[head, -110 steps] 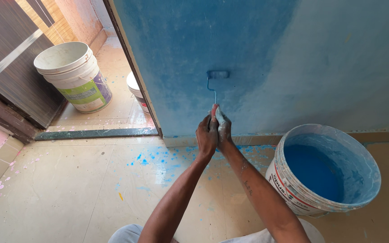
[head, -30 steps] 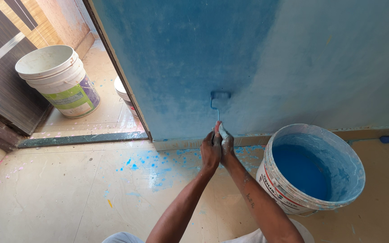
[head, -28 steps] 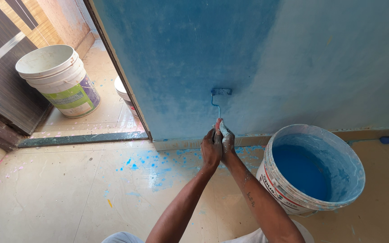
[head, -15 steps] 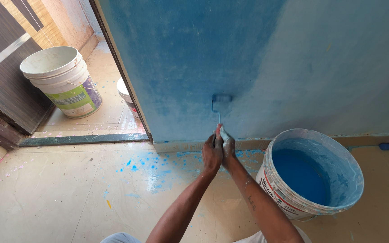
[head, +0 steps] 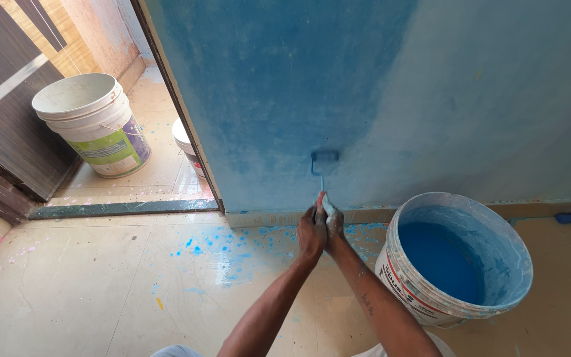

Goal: The person sits on the tiled floor and uses a small paint roller to apply blue paint to the lower section of an interior wall, at times reaching up to roll higher patches and reloading the roller from a bucket of blue paint beside them.

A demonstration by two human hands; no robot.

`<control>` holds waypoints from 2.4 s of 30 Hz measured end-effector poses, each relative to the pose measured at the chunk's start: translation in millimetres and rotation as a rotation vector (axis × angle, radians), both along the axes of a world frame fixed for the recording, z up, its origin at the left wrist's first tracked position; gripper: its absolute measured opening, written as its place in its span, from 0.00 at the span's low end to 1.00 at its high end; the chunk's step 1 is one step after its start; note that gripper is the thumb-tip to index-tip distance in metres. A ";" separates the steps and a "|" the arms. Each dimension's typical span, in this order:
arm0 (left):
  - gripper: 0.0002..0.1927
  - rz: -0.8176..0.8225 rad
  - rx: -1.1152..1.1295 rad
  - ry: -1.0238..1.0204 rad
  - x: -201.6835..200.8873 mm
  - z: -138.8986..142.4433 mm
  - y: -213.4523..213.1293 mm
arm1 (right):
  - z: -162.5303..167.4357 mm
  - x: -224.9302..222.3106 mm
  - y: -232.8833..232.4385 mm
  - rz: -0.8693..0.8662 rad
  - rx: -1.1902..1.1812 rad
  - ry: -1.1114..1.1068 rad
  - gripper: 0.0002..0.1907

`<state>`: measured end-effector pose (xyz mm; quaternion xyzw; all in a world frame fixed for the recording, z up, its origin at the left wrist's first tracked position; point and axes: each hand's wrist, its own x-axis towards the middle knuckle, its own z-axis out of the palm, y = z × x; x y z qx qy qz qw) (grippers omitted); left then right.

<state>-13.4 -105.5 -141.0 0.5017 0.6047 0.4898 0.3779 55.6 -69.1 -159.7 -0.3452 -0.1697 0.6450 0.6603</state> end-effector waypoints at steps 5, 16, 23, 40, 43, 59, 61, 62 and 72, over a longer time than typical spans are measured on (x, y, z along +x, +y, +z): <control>0.26 -0.011 0.065 -0.040 6.4 13.6 9.5 | 14.3 12.3 9.8 0.065 0.004 -0.057 0.20; 0.26 0.000 0.012 -0.027 5.4 15.7 4.7 | 11.5 8.3 10.4 0.017 -0.006 -0.054 0.19; 0.25 -0.004 0.014 -0.048 4.7 5.9 -1.6 | 5.2 4.7 3.3 0.014 -0.015 -0.047 0.19; 0.26 0.014 -0.024 -0.023 6.0 2.9 -5.4 | 14.4 2.1 -5.3 0.010 -0.066 -0.042 0.16; 0.26 0.013 -0.046 -0.022 7.3 5.1 -5.2 | 15.2 3.5 -5.2 -0.017 -0.089 -0.025 0.17; 0.25 0.012 -0.016 -0.047 8.8 17.2 1.4 | 29.5 6.5 0.6 0.019 -0.011 -0.121 0.17; 0.25 0.007 0.017 -0.069 8.5 23.6 5.7 | 38.3 7.3 6.2 0.052 0.037 -0.100 0.16; 0.25 0.006 0.039 -0.074 8.1 24.7 6.4 | 39.5 6.8 6.8 0.049 0.011 -0.128 0.17; 0.29 0.040 -0.146 -0.025 -0.4 -13.5 -20.7 | -2.6 -5.5 -21.2 0.066 -0.232 -0.131 0.17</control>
